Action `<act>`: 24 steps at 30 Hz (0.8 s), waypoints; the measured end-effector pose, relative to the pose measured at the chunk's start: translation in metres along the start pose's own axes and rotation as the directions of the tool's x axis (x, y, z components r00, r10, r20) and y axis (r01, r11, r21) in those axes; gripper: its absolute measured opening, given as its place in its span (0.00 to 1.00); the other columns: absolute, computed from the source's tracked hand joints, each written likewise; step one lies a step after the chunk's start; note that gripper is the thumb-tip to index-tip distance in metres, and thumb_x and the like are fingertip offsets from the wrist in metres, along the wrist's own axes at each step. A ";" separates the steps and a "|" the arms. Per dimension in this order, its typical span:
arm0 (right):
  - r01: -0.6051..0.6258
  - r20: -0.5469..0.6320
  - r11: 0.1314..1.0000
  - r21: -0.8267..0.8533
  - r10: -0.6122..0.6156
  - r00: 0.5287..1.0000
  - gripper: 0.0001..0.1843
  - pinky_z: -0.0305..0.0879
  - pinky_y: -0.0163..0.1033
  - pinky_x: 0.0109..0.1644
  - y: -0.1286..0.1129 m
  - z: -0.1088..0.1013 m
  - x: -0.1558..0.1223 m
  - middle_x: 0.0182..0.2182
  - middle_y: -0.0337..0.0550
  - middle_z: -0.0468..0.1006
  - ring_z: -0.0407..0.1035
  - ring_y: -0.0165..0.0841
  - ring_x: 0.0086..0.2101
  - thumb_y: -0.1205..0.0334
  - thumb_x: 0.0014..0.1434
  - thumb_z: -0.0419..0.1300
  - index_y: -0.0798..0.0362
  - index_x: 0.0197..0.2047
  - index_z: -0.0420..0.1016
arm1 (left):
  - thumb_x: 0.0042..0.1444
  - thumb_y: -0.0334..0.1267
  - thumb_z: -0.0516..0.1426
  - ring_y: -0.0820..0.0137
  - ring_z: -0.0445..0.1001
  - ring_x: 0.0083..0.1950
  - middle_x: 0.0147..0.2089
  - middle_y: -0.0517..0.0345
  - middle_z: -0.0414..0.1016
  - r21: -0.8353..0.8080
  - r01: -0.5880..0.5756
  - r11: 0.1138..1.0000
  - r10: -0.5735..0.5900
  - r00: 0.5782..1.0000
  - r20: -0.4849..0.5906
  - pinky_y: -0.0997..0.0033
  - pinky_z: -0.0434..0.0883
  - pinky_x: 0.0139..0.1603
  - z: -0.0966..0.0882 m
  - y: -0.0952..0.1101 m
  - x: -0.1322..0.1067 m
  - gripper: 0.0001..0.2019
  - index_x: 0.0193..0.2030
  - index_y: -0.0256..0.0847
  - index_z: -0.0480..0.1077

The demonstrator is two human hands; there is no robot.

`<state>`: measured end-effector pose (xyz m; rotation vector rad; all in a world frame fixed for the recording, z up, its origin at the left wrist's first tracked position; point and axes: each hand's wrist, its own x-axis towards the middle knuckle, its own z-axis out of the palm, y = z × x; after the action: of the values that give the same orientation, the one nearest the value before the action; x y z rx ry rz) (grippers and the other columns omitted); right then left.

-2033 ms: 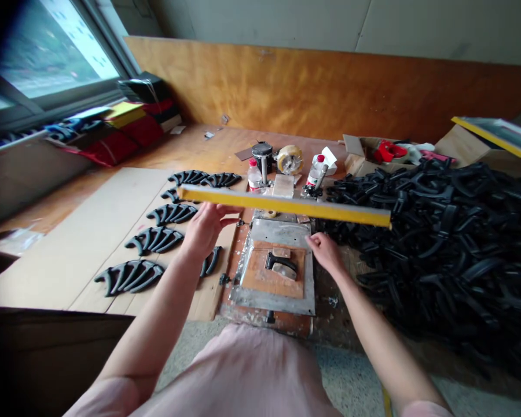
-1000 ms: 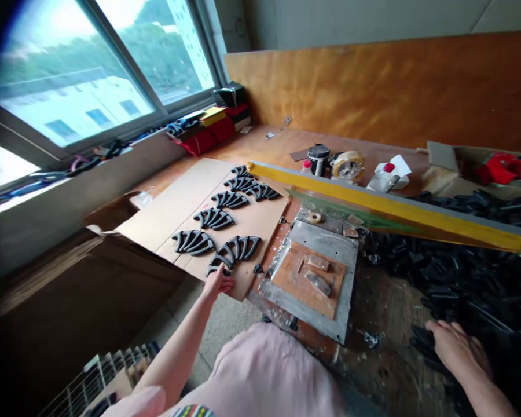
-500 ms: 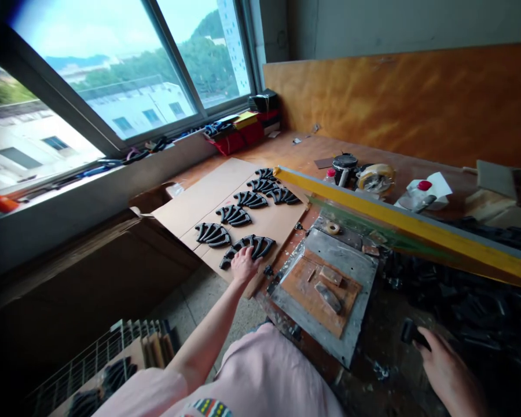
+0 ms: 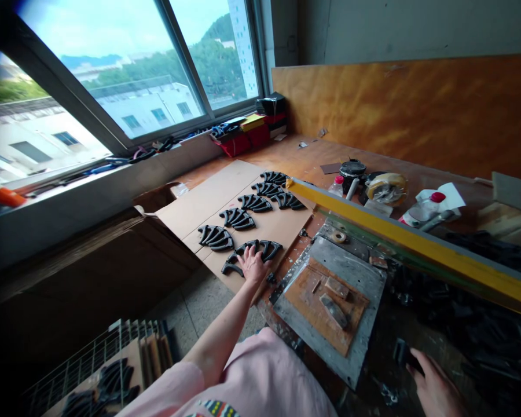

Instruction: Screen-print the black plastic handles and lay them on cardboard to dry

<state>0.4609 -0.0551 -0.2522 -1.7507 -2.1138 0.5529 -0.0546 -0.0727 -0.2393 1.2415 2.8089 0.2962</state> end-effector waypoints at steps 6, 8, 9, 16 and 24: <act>0.028 0.021 1.000 -0.012 -0.028 0.999 0.18 0.73 0.46 0.37 0.004 0.006 -0.001 0.39 0.51 0.82 0.77 0.46 0.36 0.50 0.49 0.53 0.48 0.39 0.75 | 0.54 0.51 0.58 0.52 0.45 0.73 0.72 0.48 0.54 -0.039 0.113 0.993 -0.112 0.993 0.038 0.36 0.42 0.69 -0.004 0.008 0.005 0.22 0.52 0.42 0.73; 0.027 0.033 1.000 -0.015 -0.027 0.999 0.19 0.74 0.46 0.36 0.007 0.009 -0.001 0.40 0.51 0.82 0.77 0.46 0.37 0.50 0.49 0.52 0.48 0.40 0.75 | 0.53 0.51 0.58 0.50 0.44 0.73 0.72 0.47 0.53 -0.046 0.175 0.983 -0.172 0.983 0.063 0.35 0.43 0.68 -0.006 0.010 0.005 0.22 0.52 0.42 0.72; 0.025 0.039 1.000 -0.017 -0.024 0.999 0.19 0.74 0.46 0.35 0.008 0.009 -0.001 0.39 0.51 0.82 0.78 0.46 0.37 0.50 0.49 0.53 0.48 0.40 0.75 | 0.53 0.51 0.58 0.49 0.44 0.73 0.73 0.46 0.52 -0.049 0.200 0.979 -0.196 0.978 0.074 0.34 0.44 0.67 -0.007 0.011 0.005 0.23 0.52 0.42 0.71; 0.035 0.043 0.999 0.016 -0.036 0.998 0.18 0.74 0.46 0.35 0.001 0.012 0.004 0.37 0.52 0.81 0.78 0.46 0.35 0.51 0.48 0.53 0.49 0.39 0.75 | 0.51 0.53 0.58 0.44 0.54 0.67 0.69 0.45 0.58 -0.078 0.265 0.961 -0.251 0.956 0.150 0.36 0.55 0.61 -0.015 0.014 0.009 0.26 0.55 0.44 0.70; -0.014 0.043 0.999 0.050 0.012 0.999 0.18 0.75 0.45 0.36 0.021 0.022 -0.008 0.38 0.51 0.82 0.78 0.45 0.36 0.52 0.51 0.54 0.50 0.42 0.76 | 0.51 0.49 0.61 0.49 0.56 0.67 0.65 0.53 0.67 -0.145 -0.139 0.980 0.144 0.989 0.025 0.46 0.56 0.63 -0.013 0.009 0.022 0.22 0.53 0.48 0.74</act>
<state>0.4687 -0.0609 -0.2819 -1.7413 -2.0989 0.6473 -0.0646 -0.0523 -0.2241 1.4016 2.6220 0.4691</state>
